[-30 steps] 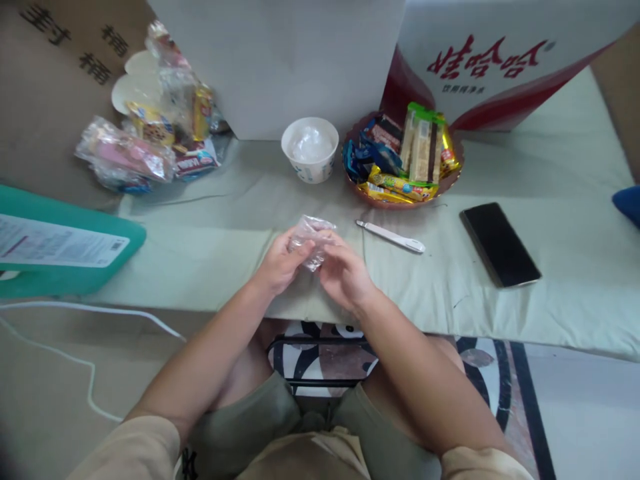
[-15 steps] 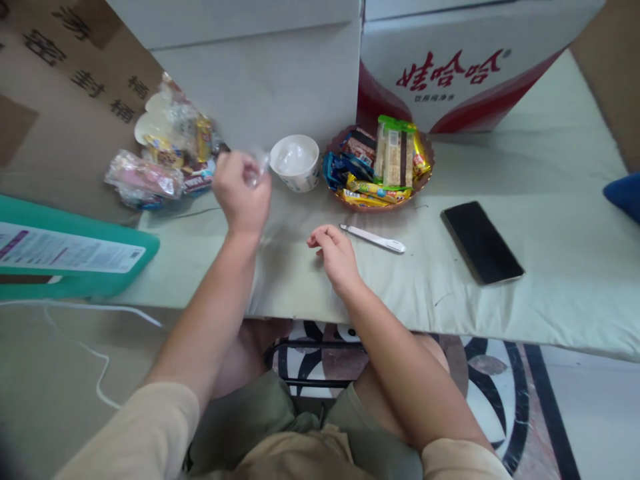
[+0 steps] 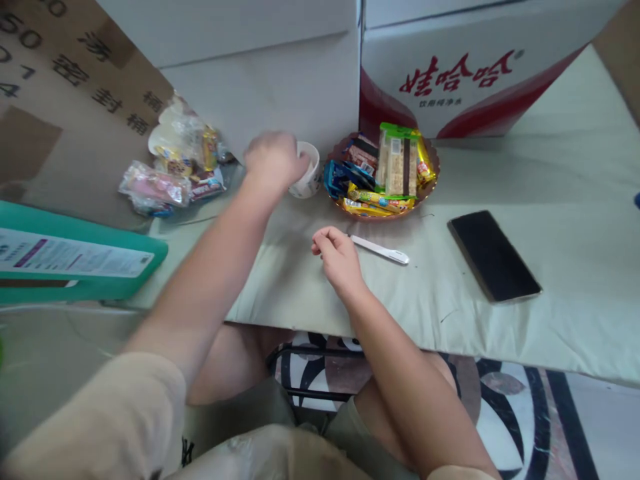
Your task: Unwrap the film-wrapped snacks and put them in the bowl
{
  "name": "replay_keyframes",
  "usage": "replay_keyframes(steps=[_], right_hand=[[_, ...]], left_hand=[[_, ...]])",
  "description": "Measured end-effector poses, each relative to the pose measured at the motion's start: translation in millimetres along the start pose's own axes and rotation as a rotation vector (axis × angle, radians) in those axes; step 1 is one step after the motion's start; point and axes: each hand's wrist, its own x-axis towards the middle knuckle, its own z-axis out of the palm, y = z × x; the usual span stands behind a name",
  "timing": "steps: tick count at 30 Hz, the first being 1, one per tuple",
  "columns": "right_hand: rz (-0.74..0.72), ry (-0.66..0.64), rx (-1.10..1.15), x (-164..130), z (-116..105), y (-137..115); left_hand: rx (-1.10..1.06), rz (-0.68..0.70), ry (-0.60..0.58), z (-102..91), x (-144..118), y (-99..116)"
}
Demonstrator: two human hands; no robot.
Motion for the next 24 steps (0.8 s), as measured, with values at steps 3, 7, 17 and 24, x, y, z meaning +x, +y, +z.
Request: replay_keyframes(steps=[3,7,17,24], right_hand=[[-0.037,-0.007,-0.046,-4,5,5],[-0.104,-0.049,-0.178,-11,31,15],[-0.512,-0.32,-0.414,168,245,10],[-0.404,-0.181,-0.34,237,293,12]], left_hand=[[-0.418,0.041,0.22,-15.7,-67,-37],[-0.753,-0.05,0.036,-6.5,-134,-106],[-1.009,-0.296,-0.007,-15.1,-117,-189],[-1.154,-0.355,0.045,-23.9,-115,-201]])
